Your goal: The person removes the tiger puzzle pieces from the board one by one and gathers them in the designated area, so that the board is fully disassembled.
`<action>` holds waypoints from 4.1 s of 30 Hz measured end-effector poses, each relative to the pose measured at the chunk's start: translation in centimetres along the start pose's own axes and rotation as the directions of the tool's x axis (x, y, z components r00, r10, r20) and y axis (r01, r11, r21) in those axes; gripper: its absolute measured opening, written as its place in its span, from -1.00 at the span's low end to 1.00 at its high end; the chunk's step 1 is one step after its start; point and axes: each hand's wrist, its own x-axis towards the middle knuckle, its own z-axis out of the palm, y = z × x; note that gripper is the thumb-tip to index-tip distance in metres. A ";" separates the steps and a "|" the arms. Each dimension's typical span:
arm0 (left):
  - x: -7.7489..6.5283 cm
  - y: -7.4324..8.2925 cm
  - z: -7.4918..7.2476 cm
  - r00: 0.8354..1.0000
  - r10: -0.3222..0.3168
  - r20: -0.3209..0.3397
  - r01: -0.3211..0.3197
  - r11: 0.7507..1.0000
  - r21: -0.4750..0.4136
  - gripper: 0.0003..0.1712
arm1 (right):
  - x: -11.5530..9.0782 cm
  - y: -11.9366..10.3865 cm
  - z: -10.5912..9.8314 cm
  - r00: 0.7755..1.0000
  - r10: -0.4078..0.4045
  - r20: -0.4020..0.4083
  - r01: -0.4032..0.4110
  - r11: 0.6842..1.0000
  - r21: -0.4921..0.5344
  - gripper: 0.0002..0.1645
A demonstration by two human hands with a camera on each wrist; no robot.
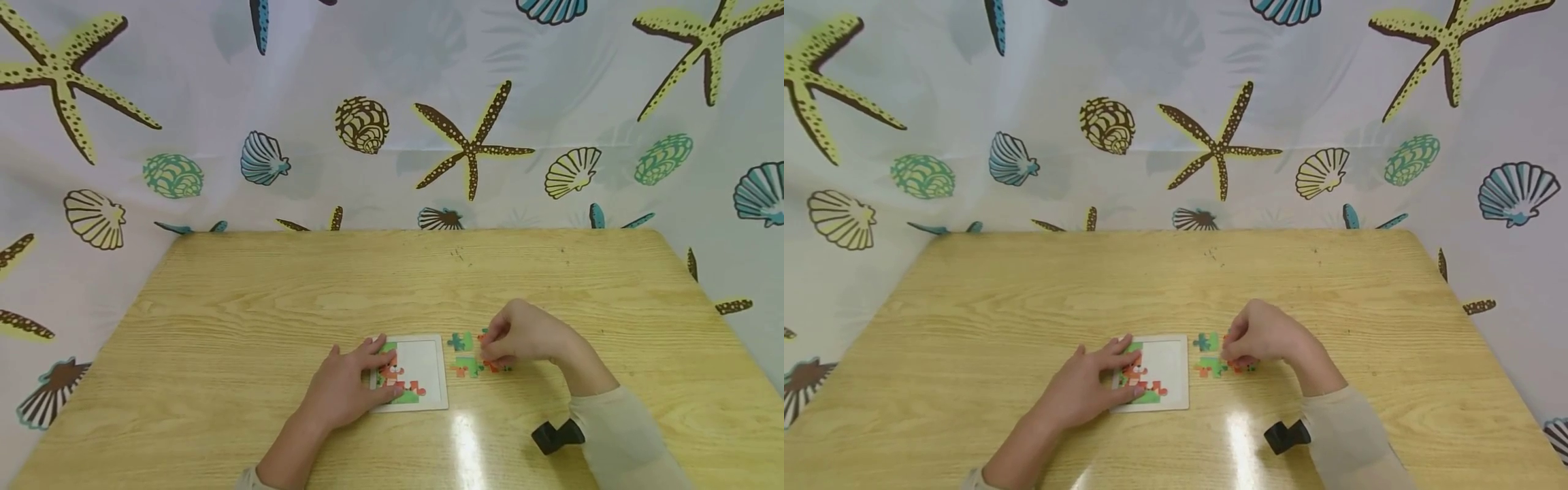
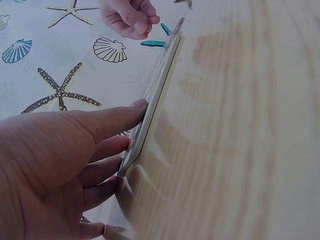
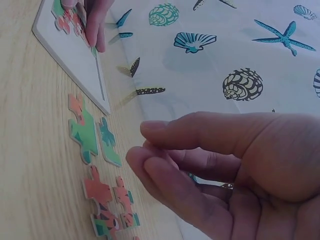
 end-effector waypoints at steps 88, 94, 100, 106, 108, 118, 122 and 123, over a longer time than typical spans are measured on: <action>0.0 0.0 0.0 1.000 -0.002 0.003 0.002 1.000 0.012 -0.46 | 2.1 -1.4 7.3 0.985 -0.123 0.120 0.120 0.992 0.031 -0.79; 0.1 0.0 0.2 1.000 0.016 -0.008 -0.015 0.999 0.037 -0.47 | 2.1 -1.4 7.4 0.990 -0.096 0.106 0.091 0.995 0.049 -0.73; 0.1 0.0 0.1 1.000 0.023 -0.008 -0.023 0.999 0.042 -0.47 | 2.1 -1.5 7.5 0.994 -0.074 0.081 0.071 0.997 0.041 -0.72; -0.1 0.0 0.1 0.999 0.042 -0.007 -0.041 0.998 0.041 -0.48 | 2.1 -1.4 7.5 0.990 -0.096 0.099 0.092 0.995 0.049 -0.78; -0.1 0.1 0.1 0.999 0.043 -0.007 -0.043 0.998 0.041 -0.49 | 2.2 -1.3 7.5 0.989 -0.107 0.104 0.102 0.993 0.051 -0.78; 0.0 0.1 0.0 0.999 0.033 -0.012 -0.032 0.999 0.041 -0.50 | 2.5 -1.1 7.8 0.985 -0.143 0.094 0.134 0.987 0.093 -0.79; -0.2 0.2 0.0 0.999 0.039 -0.012 -0.038 0.999 0.036 -0.51 | 2.7 -1.0 8.2 0.984 -0.154 0.085 0.143 0.983 0.118 -0.82; -0.2 0.2 -0.1 0.999 0.038 -0.010 -0.037 0.999 0.034 -0.51 | 2.7 -1.0 8.3 0.985 -0.151 0.083 0.140 0.982 0.125 -0.83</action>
